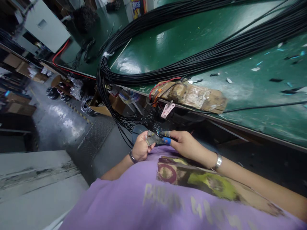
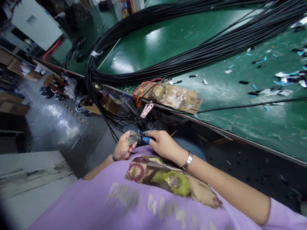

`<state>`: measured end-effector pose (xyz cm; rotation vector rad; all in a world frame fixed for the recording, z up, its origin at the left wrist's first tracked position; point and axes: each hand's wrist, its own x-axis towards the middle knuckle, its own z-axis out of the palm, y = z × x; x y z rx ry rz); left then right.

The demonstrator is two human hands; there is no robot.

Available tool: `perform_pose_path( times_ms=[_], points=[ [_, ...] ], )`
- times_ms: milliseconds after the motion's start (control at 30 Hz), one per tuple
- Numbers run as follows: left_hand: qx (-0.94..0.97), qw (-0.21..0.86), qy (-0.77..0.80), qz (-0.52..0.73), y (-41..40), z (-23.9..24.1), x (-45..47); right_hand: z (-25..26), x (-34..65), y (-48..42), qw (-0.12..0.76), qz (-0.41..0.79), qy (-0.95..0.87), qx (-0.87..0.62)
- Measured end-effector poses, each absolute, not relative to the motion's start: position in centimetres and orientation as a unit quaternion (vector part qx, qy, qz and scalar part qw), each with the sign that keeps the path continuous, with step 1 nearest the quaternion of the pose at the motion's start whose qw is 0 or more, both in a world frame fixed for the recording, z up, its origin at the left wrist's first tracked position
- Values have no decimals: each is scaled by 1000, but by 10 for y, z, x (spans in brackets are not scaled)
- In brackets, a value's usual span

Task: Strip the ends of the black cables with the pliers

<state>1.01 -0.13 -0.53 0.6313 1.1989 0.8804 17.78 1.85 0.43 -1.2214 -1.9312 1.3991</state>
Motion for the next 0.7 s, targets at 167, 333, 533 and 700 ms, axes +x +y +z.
perform_pose_path(
  times_ms=[167, 333, 533, 700],
  points=[
    [255, 738, 498, 377, 0, -6, 5, 3, 178, 18, 247, 501, -712, -426],
    [185, 816, 446, 317, 5, -9, -6, 2, 178, 18, 253, 503, -719, -408],
    [129, 859, 409, 281, 8, -12, -13, 4, 179, 19, 253, 504, -730, -386],
    [148, 865, 402, 259, 8, -11, -15, 4, 179, 21, 261, 521, -732, -353]
  ],
)
